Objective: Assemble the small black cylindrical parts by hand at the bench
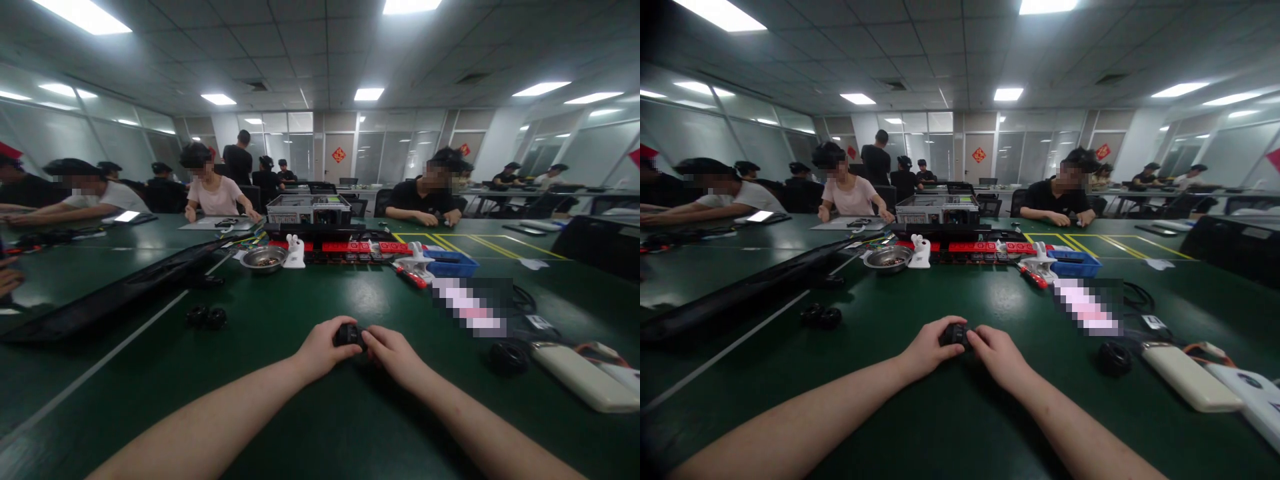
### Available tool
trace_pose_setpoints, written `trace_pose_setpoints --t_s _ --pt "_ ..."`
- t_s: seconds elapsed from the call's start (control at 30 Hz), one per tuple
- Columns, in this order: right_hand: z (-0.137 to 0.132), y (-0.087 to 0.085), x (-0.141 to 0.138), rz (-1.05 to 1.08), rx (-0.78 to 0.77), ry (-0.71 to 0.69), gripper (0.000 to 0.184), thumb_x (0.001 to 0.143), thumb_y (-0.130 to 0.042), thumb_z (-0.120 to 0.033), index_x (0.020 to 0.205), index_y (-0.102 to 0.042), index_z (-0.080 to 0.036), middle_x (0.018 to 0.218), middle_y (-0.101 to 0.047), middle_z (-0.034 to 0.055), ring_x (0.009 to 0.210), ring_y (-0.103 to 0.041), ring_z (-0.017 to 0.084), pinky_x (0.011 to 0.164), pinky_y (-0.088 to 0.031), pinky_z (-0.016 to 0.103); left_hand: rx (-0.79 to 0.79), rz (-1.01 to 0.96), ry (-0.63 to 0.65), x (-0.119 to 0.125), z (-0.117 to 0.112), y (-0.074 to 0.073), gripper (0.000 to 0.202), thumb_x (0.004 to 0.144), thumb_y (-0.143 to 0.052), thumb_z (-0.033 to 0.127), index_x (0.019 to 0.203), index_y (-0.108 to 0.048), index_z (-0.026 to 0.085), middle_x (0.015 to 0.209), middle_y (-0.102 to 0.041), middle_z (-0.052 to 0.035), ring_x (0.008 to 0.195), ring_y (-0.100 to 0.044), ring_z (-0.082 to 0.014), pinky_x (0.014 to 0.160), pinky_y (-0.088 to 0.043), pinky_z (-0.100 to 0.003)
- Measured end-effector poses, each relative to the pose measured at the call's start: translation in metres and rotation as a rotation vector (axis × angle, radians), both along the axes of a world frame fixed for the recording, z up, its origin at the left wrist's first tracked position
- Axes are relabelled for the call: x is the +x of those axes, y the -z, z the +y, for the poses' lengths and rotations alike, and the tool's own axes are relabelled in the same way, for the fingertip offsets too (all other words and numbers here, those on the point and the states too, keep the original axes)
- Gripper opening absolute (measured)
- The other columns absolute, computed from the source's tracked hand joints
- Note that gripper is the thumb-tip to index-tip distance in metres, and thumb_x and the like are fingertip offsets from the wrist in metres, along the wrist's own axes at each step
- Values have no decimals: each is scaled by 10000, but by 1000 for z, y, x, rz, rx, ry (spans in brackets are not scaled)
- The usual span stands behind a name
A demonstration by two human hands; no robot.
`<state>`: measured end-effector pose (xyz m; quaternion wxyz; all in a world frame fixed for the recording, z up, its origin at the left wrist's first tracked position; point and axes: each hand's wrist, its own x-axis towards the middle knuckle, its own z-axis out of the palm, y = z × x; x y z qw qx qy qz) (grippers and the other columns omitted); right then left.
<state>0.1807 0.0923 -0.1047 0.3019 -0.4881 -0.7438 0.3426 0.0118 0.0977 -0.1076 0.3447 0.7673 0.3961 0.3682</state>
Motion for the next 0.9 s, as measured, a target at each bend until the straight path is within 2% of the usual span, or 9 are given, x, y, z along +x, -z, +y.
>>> trace_pose_setpoints --t_s 0.1,0.17,0.27,0.33,0.43,0.5,0.6,0.73,0.9 --pt "-5 -6 0 -87 151 1 228 729 -489 -359 854 -513 -169 719 -552 18 631 -504 132 554 -393 239 -245 -172 -5 4 5 8 437 697 -468 473 992 -485 151 876 -565 -61 671 -560 -139 568 -435 -250" --pt "-9 -9 1 -151 243 10 290 686 -545 -323 935 -494 -184 798 -554 33 699 -511 153 606 -401 263 -396 -268 0 7 8 14 472 704 -422 513 970 -471 126 778 -569 -54 524 -546 -109 440 -389 -210" --pt "-13 -13 2 -230 347 7 340 653 -577 -305 967 -494 -207 871 -546 46 788 -507 179 673 -397 289 -486 -320 6 10 11 18 477 688 -433 522 927 -475 111 700 -559 -40 458 -521 -93 380 -338 -185" --pt "-13 -13 3 -237 331 25 434 638 -587 -345 1034 -464 -218 918 -539 49 798 -509 181 677 -397 293 -452 -307 -19 10 11 17 446 686 -460 488 936 -479 119 741 -560 -44 499 -522 -95 407 -364 -193" --pt "-7 -10 3 -155 190 77 409 713 -475 -447 1045 -450 -209 878 -553 37 737 -524 159 637 -403 281 -207 -175 -82 6 6 9 357 682 -515 402 942 -508 157 850 -560 -42 702 -535 -134 593 -429 -250" --pt "-2 -5 4 -77 61 91 368 788 -317 -477 873 -515 -178 729 -561 23 632 -523 135 584 -402 263 -13 -52 -78 4 2 3 329 665 -553 351 946 -522 184 895 -556 -32 820 -512 -157 720 -408 -280" --pt "5 2 3 28 -123 46 475 805 -223 -504 646 -499 -152 546 -515 9 483 -478 108 482 -380 235 124 64 -35 1 -3 -4 360 654 -571 325 985 -507 200 932 -551 -33 860 -499 -167 761 -391 -287" --pt "6 6 1 111 -191 -20 434 794 -285 -488 619 -484 -144 510 -499 -1 447 -464 98 437 -367 217 128 111 -17 -1 -4 -6 386 652 -572 347 1004 -498 208 951 -553 -37 877 -498 -176 771 -387 -295" --pt "1 -1 2 38 74 -15 216 760 -443 -357 772 -521 -157 687 -556 18 622 -510 125 566 -406 237 -74 -61 -53 0 3 4 418 668 -527 440 991 -502 175 930 -560 -54 846 -521 -179 737 -408 -300"
